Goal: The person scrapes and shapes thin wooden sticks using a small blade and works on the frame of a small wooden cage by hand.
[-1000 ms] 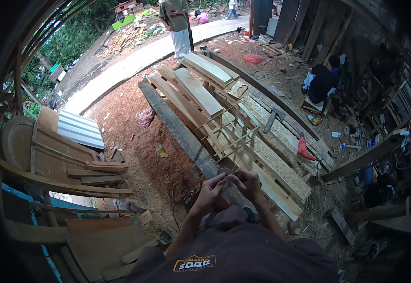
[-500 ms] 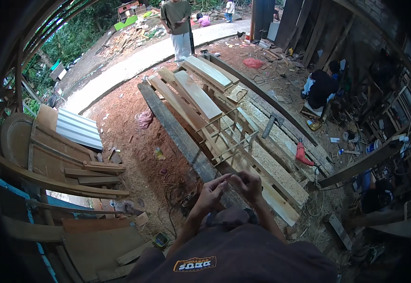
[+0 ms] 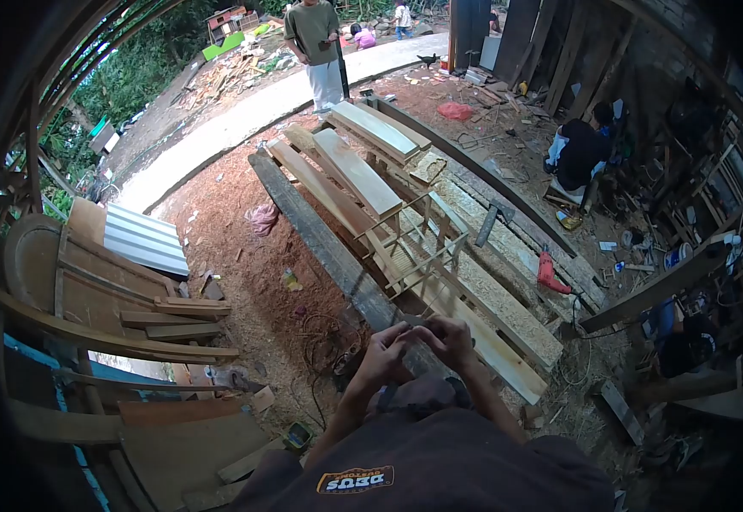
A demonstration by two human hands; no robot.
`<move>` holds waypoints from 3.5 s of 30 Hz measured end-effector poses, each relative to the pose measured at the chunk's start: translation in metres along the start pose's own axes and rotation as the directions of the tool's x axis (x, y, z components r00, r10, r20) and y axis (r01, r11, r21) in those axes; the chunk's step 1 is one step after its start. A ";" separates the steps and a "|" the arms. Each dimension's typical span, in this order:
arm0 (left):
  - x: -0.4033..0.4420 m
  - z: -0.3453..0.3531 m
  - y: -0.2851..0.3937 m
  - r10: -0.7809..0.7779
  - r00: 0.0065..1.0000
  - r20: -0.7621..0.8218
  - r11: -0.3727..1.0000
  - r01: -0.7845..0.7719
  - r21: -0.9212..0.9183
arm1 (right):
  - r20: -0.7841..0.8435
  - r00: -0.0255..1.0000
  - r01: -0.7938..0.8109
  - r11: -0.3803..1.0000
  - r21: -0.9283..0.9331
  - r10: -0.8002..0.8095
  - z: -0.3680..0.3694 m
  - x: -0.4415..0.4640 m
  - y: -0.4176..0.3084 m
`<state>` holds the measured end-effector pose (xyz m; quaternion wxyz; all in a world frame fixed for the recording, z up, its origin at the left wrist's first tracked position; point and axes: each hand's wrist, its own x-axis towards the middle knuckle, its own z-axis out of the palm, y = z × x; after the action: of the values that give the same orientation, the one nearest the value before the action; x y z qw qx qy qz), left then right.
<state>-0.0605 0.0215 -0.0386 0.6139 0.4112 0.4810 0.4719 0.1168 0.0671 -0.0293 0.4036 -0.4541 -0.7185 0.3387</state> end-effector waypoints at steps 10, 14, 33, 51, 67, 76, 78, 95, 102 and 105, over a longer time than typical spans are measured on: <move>-0.038 -0.001 0.040 -0.148 0.988 0.044 0.971 0.154 -0.183 | -0.008 1.000 0.006 0.995 -0.102 -0.007 -0.007 0.012 0.002; -0.033 -0.013 0.005 -0.117 0.993 -0.023 0.985 0.113 -0.130 | 0.181 0.974 0.162 0.978 -0.134 -0.136 0.007 -0.002 -0.018; -0.044 -0.022 0.001 -0.093 0.994 -0.059 0.980 0.081 -0.180 | 0.150 0.986 0.085 0.993 -0.086 -0.072 0.016 -0.007 -0.022; -0.073 -0.026 0.003 -0.135 0.989 -0.052 0.967 0.121 -0.224 | 0.135 0.985 0.100 0.992 0.078 -0.110 0.037 -0.034 -0.029; -0.090 -0.025 0.000 -0.105 0.991 -0.085 0.984 0.091 -0.153 | 0.181 0.955 0.244 0.970 -0.022 -0.236 0.037 -0.040 -0.026; -0.082 -0.019 0.015 -0.016 0.993 -0.118 0.990 -0.001 -0.138 | 0.085 0.988 0.127 0.992 0.006 -0.127 0.037 -0.033 -0.041; -0.083 -0.021 0.008 -0.024 0.994 -0.107 0.991 0.010 -0.134 | 0.080 0.981 0.175 0.985 -0.003 -0.174 0.037 -0.030 -0.028; -0.080 -0.028 -0.013 -0.057 0.994 -0.092 0.992 0.046 -0.115 | 0.219 0.942 0.271 0.962 -0.045 -0.255 0.033 -0.027 -0.033; -0.078 -0.021 -0.001 -0.068 0.993 -0.100 0.994 0.059 -0.090 | 0.140 0.988 0.050 0.993 0.105 -0.064 0.020 -0.027 -0.033; -0.070 -0.023 -0.015 -0.030 0.997 -0.076 0.997 0.025 -0.072 | 0.194 0.981 0.017 1.000 -0.010 -0.015 0.019 -0.031 -0.027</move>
<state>-0.0862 -0.0489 -0.0436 0.6156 0.3638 0.4928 0.4958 0.0981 0.0263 -0.0233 0.3319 -0.4154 -0.7600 0.3738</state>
